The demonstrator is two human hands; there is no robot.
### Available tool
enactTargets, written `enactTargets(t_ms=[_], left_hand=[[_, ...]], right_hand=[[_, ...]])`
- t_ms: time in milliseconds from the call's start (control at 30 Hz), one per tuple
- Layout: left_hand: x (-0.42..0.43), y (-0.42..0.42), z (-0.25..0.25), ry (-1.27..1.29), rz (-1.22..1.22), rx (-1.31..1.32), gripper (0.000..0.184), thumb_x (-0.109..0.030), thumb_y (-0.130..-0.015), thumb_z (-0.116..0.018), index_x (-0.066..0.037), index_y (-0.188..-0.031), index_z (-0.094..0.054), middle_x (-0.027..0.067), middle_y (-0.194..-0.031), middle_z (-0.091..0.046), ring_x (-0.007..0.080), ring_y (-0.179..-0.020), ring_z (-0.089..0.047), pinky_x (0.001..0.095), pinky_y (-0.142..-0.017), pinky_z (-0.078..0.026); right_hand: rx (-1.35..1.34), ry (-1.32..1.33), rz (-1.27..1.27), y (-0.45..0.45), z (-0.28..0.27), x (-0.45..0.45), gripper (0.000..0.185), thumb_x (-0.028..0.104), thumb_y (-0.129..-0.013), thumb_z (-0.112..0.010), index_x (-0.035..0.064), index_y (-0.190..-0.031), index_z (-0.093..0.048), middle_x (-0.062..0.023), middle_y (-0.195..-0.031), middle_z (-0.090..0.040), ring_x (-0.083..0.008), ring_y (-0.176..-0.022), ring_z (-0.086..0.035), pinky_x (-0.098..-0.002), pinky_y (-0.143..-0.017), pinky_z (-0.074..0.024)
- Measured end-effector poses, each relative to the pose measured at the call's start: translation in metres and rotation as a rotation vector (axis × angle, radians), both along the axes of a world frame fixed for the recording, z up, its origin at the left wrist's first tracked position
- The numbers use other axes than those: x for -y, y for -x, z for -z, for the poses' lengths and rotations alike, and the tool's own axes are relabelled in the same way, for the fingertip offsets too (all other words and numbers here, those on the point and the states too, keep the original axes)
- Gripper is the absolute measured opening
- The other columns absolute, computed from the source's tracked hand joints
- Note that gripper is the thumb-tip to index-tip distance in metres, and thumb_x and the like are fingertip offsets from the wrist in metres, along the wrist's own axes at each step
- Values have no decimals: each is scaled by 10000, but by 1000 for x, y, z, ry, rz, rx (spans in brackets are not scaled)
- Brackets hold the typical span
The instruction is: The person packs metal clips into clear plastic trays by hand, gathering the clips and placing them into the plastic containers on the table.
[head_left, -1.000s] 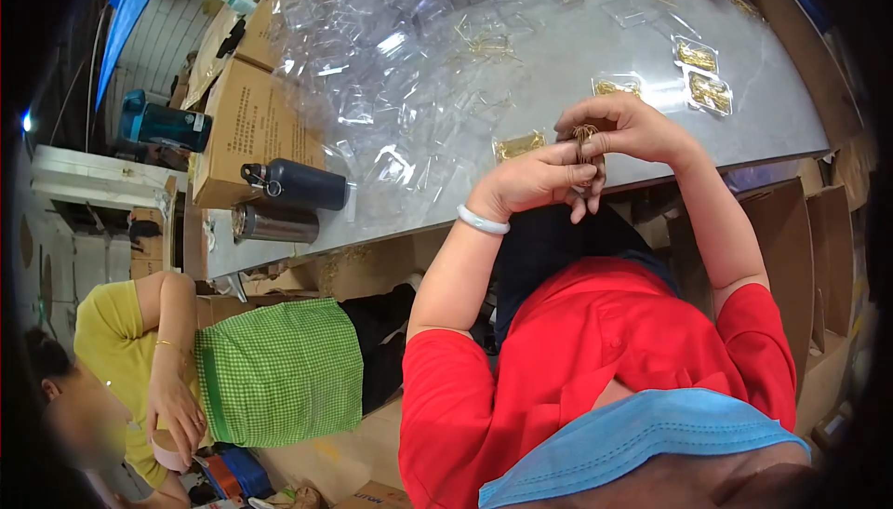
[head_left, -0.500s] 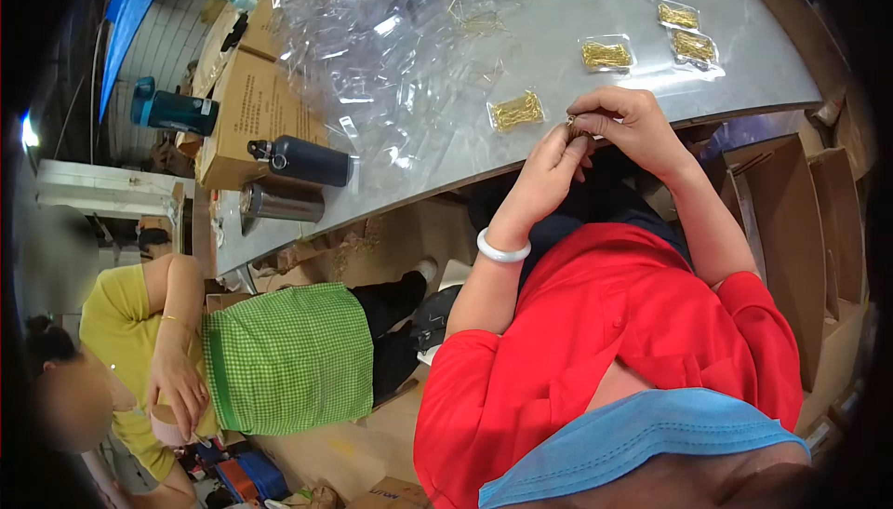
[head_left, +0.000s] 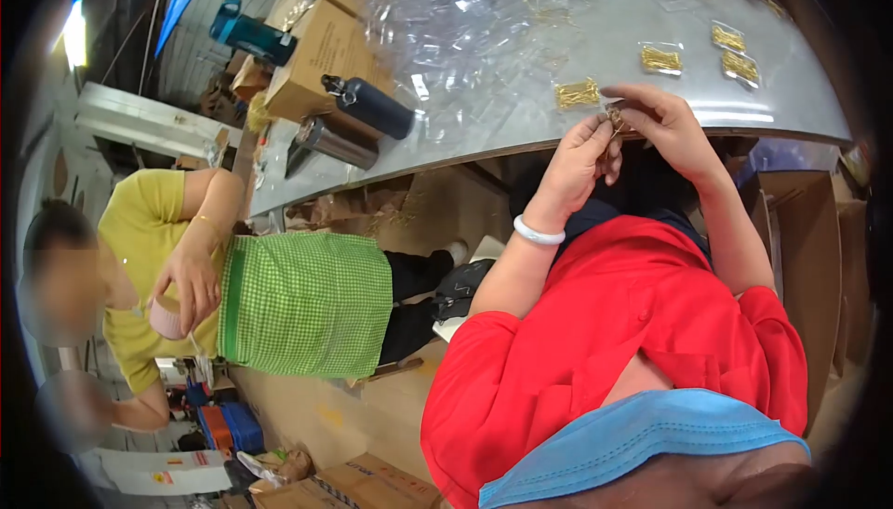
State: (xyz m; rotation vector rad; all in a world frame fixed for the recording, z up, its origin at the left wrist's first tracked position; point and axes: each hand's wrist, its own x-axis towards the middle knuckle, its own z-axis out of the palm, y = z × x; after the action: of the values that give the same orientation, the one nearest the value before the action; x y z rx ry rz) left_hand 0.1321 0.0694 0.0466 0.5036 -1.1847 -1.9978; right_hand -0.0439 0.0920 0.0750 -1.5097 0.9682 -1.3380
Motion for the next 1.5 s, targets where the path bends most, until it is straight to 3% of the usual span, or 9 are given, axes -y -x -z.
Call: enactTargets(t_ms=[467, 567, 667, 867, 933, 1033, 1133, 1333, 1500], left_hand=[[-2, 2, -14, 732, -328, 664, 188, -141, -977, -447, 1, -1027, -559, 51, -776, -606, 135, -679, -575, 288, -612, -482], [5, 2, -5, 633, -304, 519, 197, -160, -970, -449, -2, -1008, -560, 50, -776, -609, 147, -689, -580, 300, -640, -492], [5, -2, -2, 578, -258, 499, 186, -152, -962, -461, 4, -982, -561, 56, -794, -598, 149, -680, -580, 283, -631, -506], [3, -3, 17, 251, -142, 356, 165, -147, -981, -419, -24, -975, -528, 36, -708, -534, 109, -535, -538, 239, -448, -469], [0, -7, 13, 346, -161, 541, 191, -185, -978, -439, -15, -995, -525, 60, -690, -539, 124, -504, -529, 263, -441, -419], [20, 5, 50, 1123, -614, 425, 240, -225, -967, -466, 1, -1018, -529, 54, -702, -539, 135, -509, -506, 275, -438, -392], [-3, -15, 20, 343, -199, 523, 284, -291, -982, -464, -41, -1095, -537, 35, -716, -530, 113, -531, -496, 256, -459, -413], [-1, -12, 28, 464, -183, 628, 223, -184, -981, -474, -7, -1057, -588, 29, -752, -600, 97, -651, -540, 244, -619, -442], [-4, -13, 35, 334, -89, 543, 228, -238, -1017, -416, -85, -893, -530, -34, -623, -437, 44, -490, -372, 209, -433, -284]], right_hand=[[-349, 269, 74, 0, -2, 2, 183, 30, -821, -618, -38, -991, -611, -115, -911, -606, -206, -841, -593, -301, -755, -462], [-409, 323, 89, -3, 6, 11, 159, 56, -838, -599, -21, -977, -604, -116, -856, -575, -231, -789, -576, -314, -729, -453], [-318, 246, 59, -6, 21, 21, 118, 52, -895, -556, -25, -981, -580, -71, -865, -576, -131, -798, -551, -259, -736, -442], [-270, 84, -1, -11, 25, 21, 153, 61, -910, -551, -32, -1028, -582, -53, -885, -576, -117, -824, -540, -260, -737, -446], [-344, 201, 74, -18, 28, 23, 157, 52, -897, -560, -29, -1027, -594, -64, -889, -585, -135, -821, -556, -269, -733, -449], [-412, 210, 106, -25, 24, 25, 94, 35, -847, -598, -28, -909, -631, -100, -838, -594, -183, -780, -576, -291, -704, -450], [-412, 188, 144, -27, 27, 23, 86, 55, -814, -625, -17, -858, -641, -132, -801, -602, -236, -738, -586, -318, -678, -457], [-651, 203, 145, -15, 43, 19, 188, 195, -834, -581, 48, -912, -667, -164, -928, -621, -338, -905, -596, -394, -805, -487], [-512, 345, 288, -26, 60, 11, 176, 230, -855, -574, 63, -851, -628, -129, -871, -582, -315, -867, -594, -387, -768, -489]])
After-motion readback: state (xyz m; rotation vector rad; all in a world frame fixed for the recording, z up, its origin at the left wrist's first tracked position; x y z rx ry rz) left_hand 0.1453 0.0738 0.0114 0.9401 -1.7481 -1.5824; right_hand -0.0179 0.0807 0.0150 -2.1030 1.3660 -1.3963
